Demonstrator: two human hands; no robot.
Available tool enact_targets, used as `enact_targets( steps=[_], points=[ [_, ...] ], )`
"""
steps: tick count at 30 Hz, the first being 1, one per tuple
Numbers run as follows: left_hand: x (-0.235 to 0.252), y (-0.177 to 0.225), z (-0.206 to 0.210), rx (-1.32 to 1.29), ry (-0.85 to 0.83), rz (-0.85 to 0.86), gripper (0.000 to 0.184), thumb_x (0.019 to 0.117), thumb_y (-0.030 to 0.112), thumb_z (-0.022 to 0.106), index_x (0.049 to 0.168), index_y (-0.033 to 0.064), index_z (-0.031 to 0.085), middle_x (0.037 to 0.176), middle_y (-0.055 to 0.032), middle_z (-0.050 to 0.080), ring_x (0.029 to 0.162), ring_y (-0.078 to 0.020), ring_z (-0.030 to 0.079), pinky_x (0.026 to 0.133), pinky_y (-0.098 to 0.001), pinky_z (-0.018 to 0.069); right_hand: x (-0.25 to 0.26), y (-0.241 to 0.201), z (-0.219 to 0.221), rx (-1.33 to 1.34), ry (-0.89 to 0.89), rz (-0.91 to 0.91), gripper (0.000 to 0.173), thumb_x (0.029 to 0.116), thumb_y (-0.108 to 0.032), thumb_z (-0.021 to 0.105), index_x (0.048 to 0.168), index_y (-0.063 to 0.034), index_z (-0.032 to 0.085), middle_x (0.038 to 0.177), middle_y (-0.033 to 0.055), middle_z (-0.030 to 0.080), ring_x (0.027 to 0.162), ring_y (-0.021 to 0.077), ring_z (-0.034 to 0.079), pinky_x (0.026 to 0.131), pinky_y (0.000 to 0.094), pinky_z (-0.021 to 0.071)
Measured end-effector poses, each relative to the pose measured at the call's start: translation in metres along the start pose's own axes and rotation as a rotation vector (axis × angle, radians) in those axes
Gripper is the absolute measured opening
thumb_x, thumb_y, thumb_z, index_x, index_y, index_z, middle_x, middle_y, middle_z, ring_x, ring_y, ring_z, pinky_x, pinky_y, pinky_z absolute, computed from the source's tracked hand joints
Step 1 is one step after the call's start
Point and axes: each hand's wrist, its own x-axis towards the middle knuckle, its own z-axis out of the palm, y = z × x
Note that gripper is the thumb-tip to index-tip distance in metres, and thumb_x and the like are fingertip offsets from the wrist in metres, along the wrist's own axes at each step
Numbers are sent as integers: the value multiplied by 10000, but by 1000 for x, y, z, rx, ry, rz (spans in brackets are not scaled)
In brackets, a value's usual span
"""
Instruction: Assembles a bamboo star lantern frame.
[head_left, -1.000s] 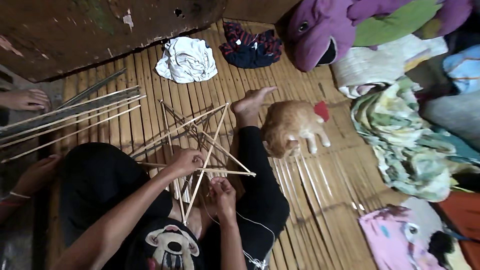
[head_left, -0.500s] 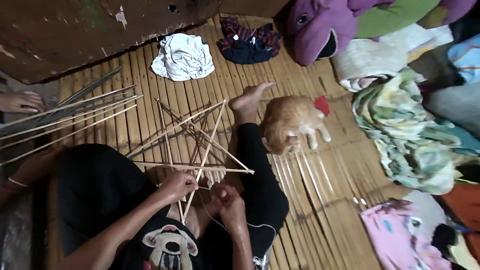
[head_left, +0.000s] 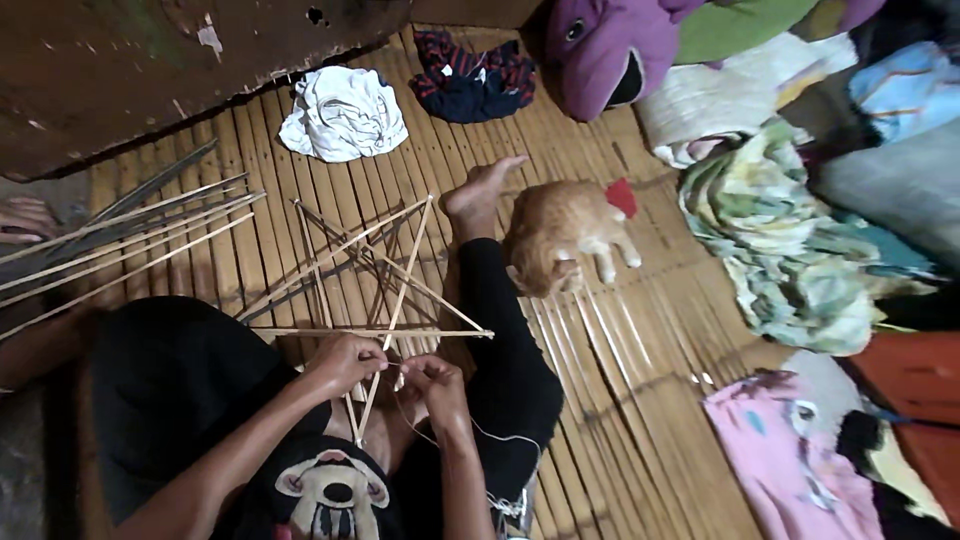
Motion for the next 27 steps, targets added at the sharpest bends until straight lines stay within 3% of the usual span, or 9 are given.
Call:
enact_targets(
  steps=[4, 6, 10, 14, 17, 20, 27],
  points=[
    [8, -3, -13, 19, 131, 0, 229, 1035, 198, 625, 1151, 39, 742, 1108, -130, 729, 1042, -242, 682, 982, -469, 506, 13, 10, 3, 54, 164, 29, 87, 977, 49, 586, 943, 71, 663, 688, 24, 622, 532, 33, 538, 516, 186, 470],
    [17, -3, -20, 65, 175, -9, 210, 1035, 182, 625, 1147, 51, 746, 1151, -129, 717, 1086, -255, 669, 1002, -477, 496, 19, 15, 7, 77, 206, 57, 97, 995, 32, 585, 952, 72, 662, 689, 32, 615, 531, 35, 534, 516, 181, 467],
    [40, -4, -33, 132, 174, -4, 175, 1025, 142, 632, 1126, 68, 755, 1164, -123, 708, 1100, -274, 660, 996, -511, 494, 24, 20, 11, 132, 266, 92, 103, 997, 35, 584, 939, 73, 660, 673, 35, 610, 532, 43, 542, 522, 182, 475],
    [60, -2, -39, 113, 64, -23, 181, 1029, 147, 630, 1141, 84, 759, 1126, -116, 734, 1084, -262, 677, 992, -514, 494, 25, 22, 11, 144, 317, 118, 104, 997, 32, 588, 940, 77, 663, 682, 41, 613, 541, 46, 547, 527, 182, 477],
    [71, -2, -39, 87, -14, -44, 189, 1035, 147, 619, 1150, 88, 757, 1146, -100, 730, 1097, -231, 670, 1003, -487, 490, 26, 21, 13, 142, 319, 129, 102, 1000, 20, 595, 945, 74, 663, 693, 45, 613, 554, 53, 554, 537, 185, 481],
    [77, -3, -38, 41, -75, -55, 228, 1054, 160, 589, 1179, 35, 733, 1172, -142, 711, 1111, -246, 654, 1018, -473, 472, 29, 20, 18, 143, 300, 140, 100, 1003, 18, 594, 952, 76, 658, 697, 50, 611, 553, 58, 554, 537, 189, 483],
    [82, -3, -34, -19, -135, -70, 242, 1064, 132, 561, 1214, -9, 689, 1137, -146, 679, 985, -174, 628, 925, -365, 496, 29, 21, 22, 111, 346, 165, 98, 1004, 12, 594, 965, 77, 655, 703, 55, 607, 547, 59, 541, 529, 191, 469]
  ],
)
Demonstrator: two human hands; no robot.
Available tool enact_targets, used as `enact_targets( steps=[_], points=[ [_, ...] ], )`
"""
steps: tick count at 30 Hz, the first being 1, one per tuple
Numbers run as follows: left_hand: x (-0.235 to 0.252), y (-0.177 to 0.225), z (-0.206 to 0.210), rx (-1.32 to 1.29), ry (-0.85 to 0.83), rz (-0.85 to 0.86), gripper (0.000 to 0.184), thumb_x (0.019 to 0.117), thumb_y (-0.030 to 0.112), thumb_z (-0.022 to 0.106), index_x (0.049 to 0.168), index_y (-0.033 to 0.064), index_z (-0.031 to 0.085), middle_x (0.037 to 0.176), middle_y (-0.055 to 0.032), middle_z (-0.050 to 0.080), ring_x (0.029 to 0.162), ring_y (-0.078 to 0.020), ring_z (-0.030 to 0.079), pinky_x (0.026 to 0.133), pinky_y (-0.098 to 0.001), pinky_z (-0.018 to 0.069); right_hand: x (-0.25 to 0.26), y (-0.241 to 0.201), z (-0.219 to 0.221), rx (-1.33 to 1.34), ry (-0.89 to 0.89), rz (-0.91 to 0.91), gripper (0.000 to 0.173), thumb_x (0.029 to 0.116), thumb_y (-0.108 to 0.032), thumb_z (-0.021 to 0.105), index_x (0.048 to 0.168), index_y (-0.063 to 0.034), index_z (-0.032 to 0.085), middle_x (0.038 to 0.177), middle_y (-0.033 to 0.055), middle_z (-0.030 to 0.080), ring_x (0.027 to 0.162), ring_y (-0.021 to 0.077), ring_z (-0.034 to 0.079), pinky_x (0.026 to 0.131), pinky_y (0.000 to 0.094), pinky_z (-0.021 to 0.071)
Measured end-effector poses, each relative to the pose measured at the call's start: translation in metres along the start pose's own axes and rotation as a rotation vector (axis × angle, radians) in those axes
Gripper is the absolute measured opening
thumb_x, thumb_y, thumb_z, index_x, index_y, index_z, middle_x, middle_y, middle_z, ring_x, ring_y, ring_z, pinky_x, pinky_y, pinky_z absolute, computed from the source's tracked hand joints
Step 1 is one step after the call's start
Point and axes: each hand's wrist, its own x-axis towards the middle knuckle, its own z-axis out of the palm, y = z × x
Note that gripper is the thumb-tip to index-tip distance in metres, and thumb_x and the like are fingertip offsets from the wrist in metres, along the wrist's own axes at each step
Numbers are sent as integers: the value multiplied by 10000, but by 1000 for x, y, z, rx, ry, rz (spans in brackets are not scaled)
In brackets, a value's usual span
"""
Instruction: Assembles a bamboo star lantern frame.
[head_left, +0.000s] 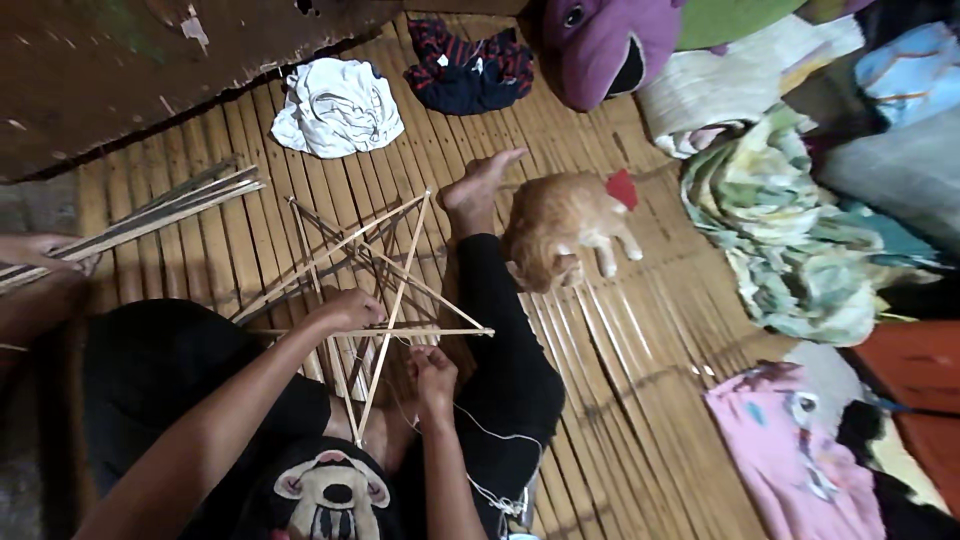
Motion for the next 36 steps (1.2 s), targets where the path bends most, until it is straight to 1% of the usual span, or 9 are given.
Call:
enact_targets(
  steps=[4, 7, 15, 19, 21, 27, 32, 35, 36],
  points=[
    [-1, 1, -1, 7, -6, -7, 243, 1066, 126, 551, 1228, 9, 690, 1159, -129, 680, 993, -163, 630, 931, -356, 496, -3, 0, -5, -13, 17, -8, 96, 1004, 15, 591, 960, 76, 650, 707, 52, 606, 552, 55, 549, 536, 188, 481],
    [-1, 0, -2, -17, -4, -20, 235, 1059, 104, 552, 1221, 6, 691, 1168, -134, 682, 1004, -169, 630, 937, -366, 493, -3, 2, -3, -28, 11, -28, 99, 1005, 13, 585, 976, 76, 656, 743, 64, 619, 592, 68, 570, 576, 205, 501],
    [2, -3, 0, 14, -31, -13, 243, 1069, 133, 543, 1209, 0, 691, 1129, -125, 673, 980, -158, 614, 928, -355, 486, 2, 1, 9, -20, -13, -20, 98, 1010, 1, 594, 961, 63, 652, 746, 64, 626, 587, 69, 571, 566, 210, 498],
    [2, 0, -1, 57, -81, -37, 264, 1076, 168, 541, 1218, 16, 703, 1188, -148, 681, 1095, -207, 621, 996, -437, 459, 1, -1, 17, -6, -41, -9, 98, 1011, -5, 598, 985, 69, 656, 747, 67, 636, 597, 72, 582, 575, 206, 501],
    [3, 0, -1, 51, -99, -53, 265, 1073, 180, 550, 1215, 19, 705, 1186, -138, 683, 1097, -197, 618, 996, -434, 455, -2, -4, 20, 14, -46, 15, 99, 1013, -5, 594, 990, 66, 660, 748, 64, 633, 605, 73, 585, 585, 204, 504],
    [10, -4, -1, 62, -72, -35, 189, 1027, 161, 633, 1107, 23, 735, 1061, -112, 701, 975, -174, 629, 917, -415, 483, -3, -4, 22, 91, -35, 40, 88, 1007, 6, 602, 978, 67, 658, 741, 64, 638, 590, 66, 583, 574, 195, 506],
    [11, -4, -2, 80, -60, -31, 195, 1036, 166, 621, 1098, 4, 710, 1014, -107, 680, 901, -156, 612, 872, -375, 492, -2, -2, 24, 126, -32, 47, 91, 1010, 6, 596, 967, 66, 650, 716, 60, 624, 557, 63, 566, 533, 185, 488],
    [5, 0, -6, 54, 41, -49, 217, 1052, 168, 592, 1125, -11, 691, 1035, -134, 671, 908, -189, 614, 868, -390, 497, -4, -2, 18, 94, -54, 42, 82, 1017, -6, 589, 1023, 59, 638, 760, 72, 632, 576, 77, 575, 535, 200, 487],
    [1, 1, -9, 42, 88, -43, 223, 1051, 163, 592, 1125, -20, 696, 1063, -164, 689, 957, -239, 643, 907, -447, 502, -4, 0, 15, 78, -76, 21, 86, 1018, -4, 581, 1045, 63, 628, 776, 76, 636, 579, 76, 571, 535, 203, 482]
  ],
)
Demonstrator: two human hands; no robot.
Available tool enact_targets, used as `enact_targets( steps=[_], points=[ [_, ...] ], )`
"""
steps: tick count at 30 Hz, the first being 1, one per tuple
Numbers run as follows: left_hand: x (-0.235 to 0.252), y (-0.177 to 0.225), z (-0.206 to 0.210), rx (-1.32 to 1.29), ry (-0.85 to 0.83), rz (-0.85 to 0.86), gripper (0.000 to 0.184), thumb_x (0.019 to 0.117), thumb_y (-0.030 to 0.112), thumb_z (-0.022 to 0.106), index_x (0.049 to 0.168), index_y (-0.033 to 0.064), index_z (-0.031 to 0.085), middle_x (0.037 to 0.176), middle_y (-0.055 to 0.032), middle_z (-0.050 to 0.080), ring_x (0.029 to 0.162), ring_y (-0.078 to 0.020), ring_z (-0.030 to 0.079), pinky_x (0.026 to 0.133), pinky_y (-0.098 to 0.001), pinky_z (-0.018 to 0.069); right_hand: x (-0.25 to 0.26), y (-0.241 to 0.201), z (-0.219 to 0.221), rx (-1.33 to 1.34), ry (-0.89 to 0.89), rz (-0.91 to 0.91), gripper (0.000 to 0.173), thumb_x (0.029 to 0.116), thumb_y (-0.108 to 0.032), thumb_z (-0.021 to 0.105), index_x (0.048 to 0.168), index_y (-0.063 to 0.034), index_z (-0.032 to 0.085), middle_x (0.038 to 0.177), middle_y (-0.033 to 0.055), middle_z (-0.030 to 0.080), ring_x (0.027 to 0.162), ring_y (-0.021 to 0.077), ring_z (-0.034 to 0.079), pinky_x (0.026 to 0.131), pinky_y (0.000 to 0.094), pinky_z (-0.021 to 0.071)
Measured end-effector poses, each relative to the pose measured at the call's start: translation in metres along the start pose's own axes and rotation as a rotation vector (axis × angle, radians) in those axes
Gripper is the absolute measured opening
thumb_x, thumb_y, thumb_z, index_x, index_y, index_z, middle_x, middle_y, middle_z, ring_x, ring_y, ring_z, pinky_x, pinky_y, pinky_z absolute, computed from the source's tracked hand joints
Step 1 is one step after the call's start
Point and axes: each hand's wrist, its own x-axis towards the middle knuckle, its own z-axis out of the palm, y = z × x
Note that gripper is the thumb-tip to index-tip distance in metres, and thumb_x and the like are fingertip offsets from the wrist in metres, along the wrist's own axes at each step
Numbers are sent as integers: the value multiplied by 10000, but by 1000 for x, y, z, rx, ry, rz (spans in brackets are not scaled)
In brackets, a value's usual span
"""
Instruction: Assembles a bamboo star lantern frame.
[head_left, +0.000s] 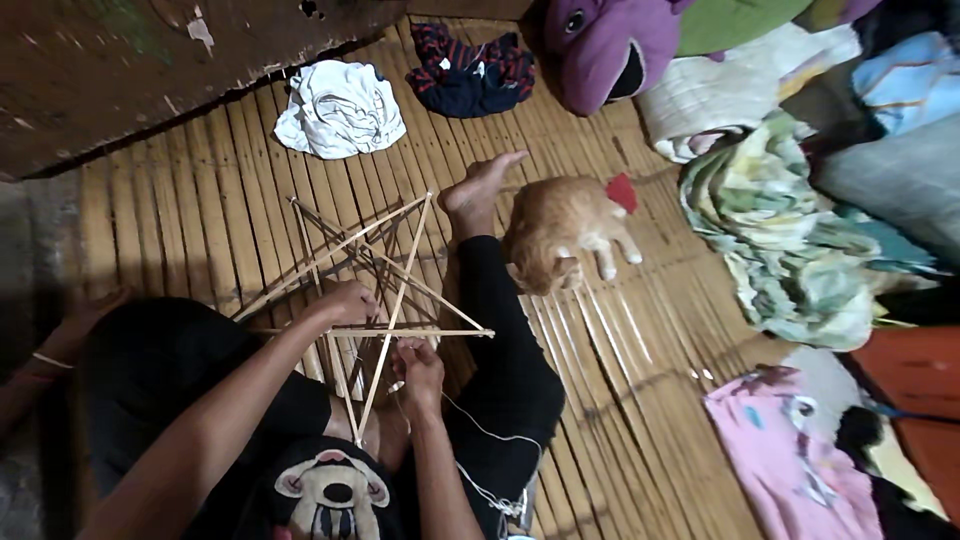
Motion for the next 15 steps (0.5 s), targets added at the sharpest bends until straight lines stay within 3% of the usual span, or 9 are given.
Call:
enact_targets(
  steps=[2, 6, 9, 11, 12, 13, 14, 15],
  points=[
    [-11, 2, -7, -28, 58, 12, 229, 1056, 166, 584, 1137, -15, 698, 1092, -173, 702, 1008, -265, 666, 946, -476, 509, -2, 1, -6, -21, -33, -33, 87, 1015, 12, 570, 1067, 68, 612, 778, 75, 637, 572, 67, 572, 524, 197, 484],
    [-39, 5, -4, -40, 95, 40, 201, 1043, 171, 612, 1070, -5, 704, 1000, -156, 688, 925, -252, 645, 875, -467, 509, -6, 3, -13, -131, -78, -115, 110, 992, 35, 582, 1089, 66, 622, 788, 79, 675, 576, 70, 595, 531, 211, 496],
    [-58, 11, 13, 6, 58, 28, 238, 1060, 195, 581, 1147, 6, 696, 1073, -159, 691, 982, -254, 652, 921, -471, 506, -5, 8, -14, -284, -101, -216, 107, 984, -16, 610, 1046, 56, 659, 857, 92, 677, 595, 85, 606, 567, 252, 541],
    [-64, 12, 30, 4, 65, 28, 266, 1065, 225, 569, 1182, 21, 694, 1117, -154, 696, 1031, -258, 658, 952, -477, 500, -5, 10, -15, -427, -56, -260, 142, 997, -119, 622, 986, -8, 710, 821, 62, 683, 638, 116, 610, 678, 360, 536],
    [-65, 11, 39, 6, 83, 34, 276, 1062, 238, 569, 1189, 31, 701, 1138, -152, 702, 1067, -267, 659, 974, -491, 492, -4, 11, -16, -443, -37, -264, 170, 1001, -152, 623, 968, -25, 732, 836, 72, 694, 717, 162, 624, 811, 464, 496],
    [-66, 9, 48, 13, 101, 40, 280, 1059, 244, 569, 1195, 42, 707, 1160, -148, 704, 1106, -276, 656, 1000, -502, 482, -3, 12, -18, -431, -30, -274, 194, 1002, -171, 624, 951, -29, 745, 876, 86, 700, 790, 189, 630, 877, 506, 464],
    [-67, 9, 55, 24, 120, 45, 281, 1057, 243, 569, 1199, 49, 713, 1181, -147, 707, 1141, -283, 653, 1023, -509, 473, -2, 11, -19, -413, -28, -279, 206, 1001, -181, 630, 931, -30, 752, 899, 89, 704, 825, 191, 630, 880, 496, 456],
    [-68, 8, 61, 34, 136, 49, 280, 1056, 243, 569, 1201, 53, 716, 1196, -146, 706, 1161, -285, 649, 1036, -508, 466, -2, 10, -20, -397, -28, -271, 209, 1000, -185, 637, 905, -37, 750, 874, 67, 699, 784, 153, 616, 805, 428, 474]
  ],
)
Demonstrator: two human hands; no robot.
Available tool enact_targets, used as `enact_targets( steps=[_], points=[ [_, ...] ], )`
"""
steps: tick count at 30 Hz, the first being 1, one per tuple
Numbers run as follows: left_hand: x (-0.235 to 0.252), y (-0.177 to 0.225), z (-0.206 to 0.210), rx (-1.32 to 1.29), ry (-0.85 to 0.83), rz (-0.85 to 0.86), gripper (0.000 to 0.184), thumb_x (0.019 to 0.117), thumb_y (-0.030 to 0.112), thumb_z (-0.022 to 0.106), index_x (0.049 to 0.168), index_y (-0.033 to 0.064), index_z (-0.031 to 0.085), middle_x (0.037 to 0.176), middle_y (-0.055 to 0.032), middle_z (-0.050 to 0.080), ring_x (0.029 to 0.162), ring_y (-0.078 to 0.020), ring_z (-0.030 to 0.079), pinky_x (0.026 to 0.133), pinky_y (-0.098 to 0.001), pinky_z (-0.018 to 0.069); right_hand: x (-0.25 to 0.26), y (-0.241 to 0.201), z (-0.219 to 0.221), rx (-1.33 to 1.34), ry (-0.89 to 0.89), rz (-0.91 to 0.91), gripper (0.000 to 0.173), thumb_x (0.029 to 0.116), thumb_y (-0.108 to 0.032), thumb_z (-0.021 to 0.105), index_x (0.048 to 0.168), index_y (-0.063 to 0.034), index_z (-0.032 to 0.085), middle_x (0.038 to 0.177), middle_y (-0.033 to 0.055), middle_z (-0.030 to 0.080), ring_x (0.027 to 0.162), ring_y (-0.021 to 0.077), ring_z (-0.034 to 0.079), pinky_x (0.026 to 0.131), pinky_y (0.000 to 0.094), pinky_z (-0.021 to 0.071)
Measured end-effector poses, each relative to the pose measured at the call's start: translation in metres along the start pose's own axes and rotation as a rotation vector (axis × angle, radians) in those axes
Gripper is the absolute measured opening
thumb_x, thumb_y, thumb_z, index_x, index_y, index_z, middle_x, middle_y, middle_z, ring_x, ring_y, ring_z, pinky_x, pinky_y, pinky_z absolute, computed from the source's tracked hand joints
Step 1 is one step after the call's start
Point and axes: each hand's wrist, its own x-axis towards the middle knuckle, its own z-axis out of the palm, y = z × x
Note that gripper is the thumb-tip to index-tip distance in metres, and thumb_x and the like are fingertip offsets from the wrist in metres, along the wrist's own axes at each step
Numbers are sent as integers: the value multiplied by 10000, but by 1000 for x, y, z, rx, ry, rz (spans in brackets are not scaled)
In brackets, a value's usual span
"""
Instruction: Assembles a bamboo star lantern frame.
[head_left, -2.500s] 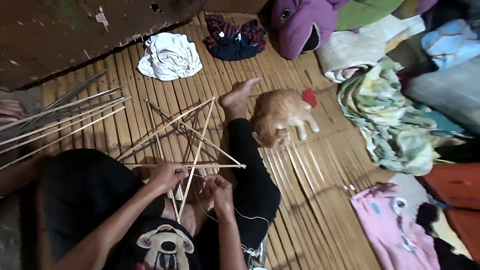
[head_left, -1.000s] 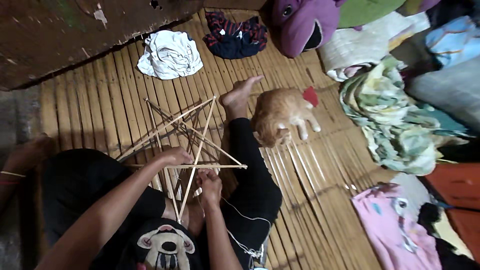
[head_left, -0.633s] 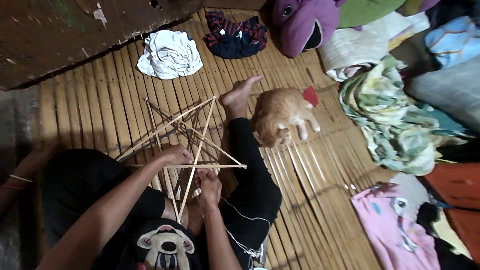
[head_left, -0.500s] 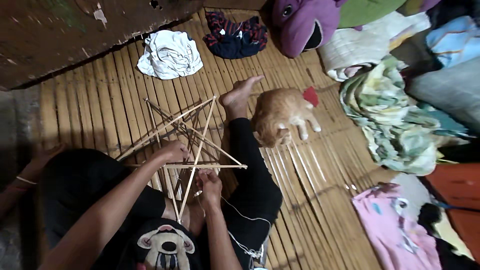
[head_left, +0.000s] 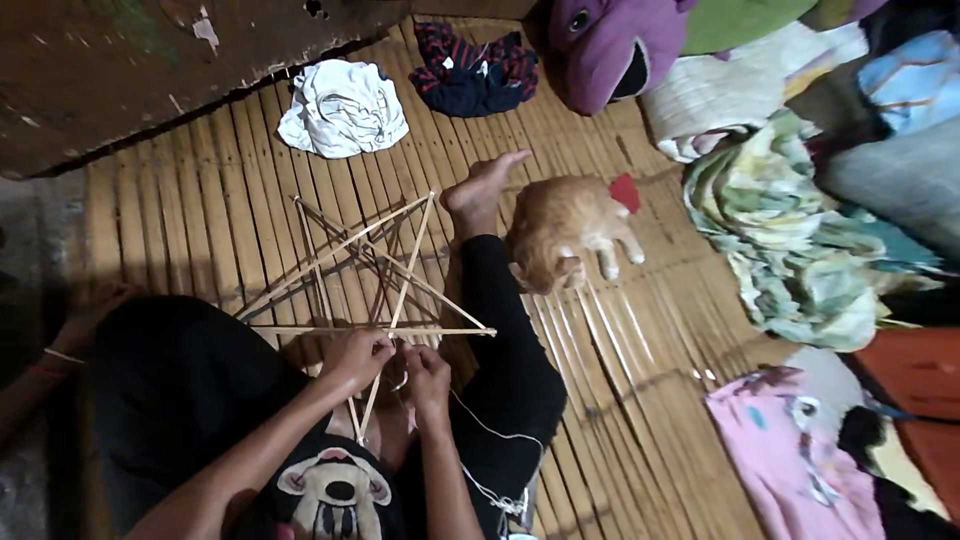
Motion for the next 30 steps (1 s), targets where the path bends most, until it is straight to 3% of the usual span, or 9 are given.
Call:
enact_targets(
  steps=[2, 5, 9, 12, 14, 16, 19, 23, 30],
  points=[
    [-3, -1, 8, 15, 19, -2, 286, 1057, 247, 566, 1204, 54, 717, 1207, -150, 701, 1184, -296, 637, 1048, -513, 455, 1, -4, -2, 85, -49, 62, 189, 997, -153, 649, 886, -25, 734, 744, 9, 644, 607, 55, 529, 600, 267, 447],
    [-5, -3, 12, 38, 35, 3, 277, 1051, 224, 575, 1197, 43, 724, 1194, -162, 709, 1182, -312, 641, 1050, -511, 452, 2, -9, -4, 253, -167, 187, 120, 988, -45, 636, 928, 30, 708, 693, 17, 617, 524, 40, 492, 506, 202, 424],
    [-7, -10, 15, 43, 32, 37, 258, 1036, 222, 605, 1174, 55, 744, 1184, -149, 721, 1177, -301, 647, 1057, -504, 450, 5, -8, -8, 346, -226, 222, 68, 952, 37, 640, 929, 47, 703, 732, 34, 648, 550, 44, 515, 517, 198, 441],
    [-8, -11, 17, 38, 48, 51, 245, 1035, 210, 604, 1162, 60, 749, 1169, -137, 729, 1155, -285, 660, 1042, -496, 461, 4, -9, -10, 254, -186, 176, 56, 932, 45, 668, 975, 44, 703, 792, 59, 676, 586, 60, 565, 539, 210, 476],
    [-8, -9, 16, 38, 54, 41, 248, 1037, 219, 602, 1168, 65, 747, 1172, -132, 729, 1157, -283, 661, 1043, -498, 462, 1, -10, -14, 40, -125, 72, 162, 919, -7, 700, 1080, 7, 712, 965, 93, 709, 729, 113, 643, 658, 284, 543],
    [-9, -8, 15, 35, 52, 25, 255, 1040, 225, 598, 1180, 71, 744, 1186, -127, 728, 1172, -277, 657, 1054, -495, 456, -2, -12, -16, -131, -46, 8, 210, 930, -54, 697, 1133, -10, 726, 1089, 158, 699, 873, 239, 672, 801, 440, 552],
    [-11, -9, 17, 16, 73, 24, 248, 1034, 224, 609, 1164, 63, 747, 1168, -134, 729, 1156, -278, 660, 1044, -491, 461, -5, -13, -18, -129, -5, -58, 106, 930, -57, 697, 1011, -12, 749, 962, 109, 726, 787, 170, 675, 749, 370, 561],
    [-13, -10, 22, 0, 83, 19, 245, 1030, 202, 605, 1166, 53, 743, 1195, -143, 719, 1166, -286, 656, 1046, -498, 463, 1, -17, -13, 3, -165, 44, 69, 931, -73, 709, 924, -26, 758, 782, 24, 704, 633, 68, 587, 655, 296, 489],
    [-17, -14, 28, 24, 91, 42, 247, 1028, 215, 614, 1157, 56, 753, 1186, -142, 727, 1159, -295, 663, 1040, -511, 461, 10, -20, -13, 96, -278, 165, 33, 927, 15, 690, 935, 28, 720, 758, 36, 676, 594, 49, 557, 588, 222, 471]
  ],
)
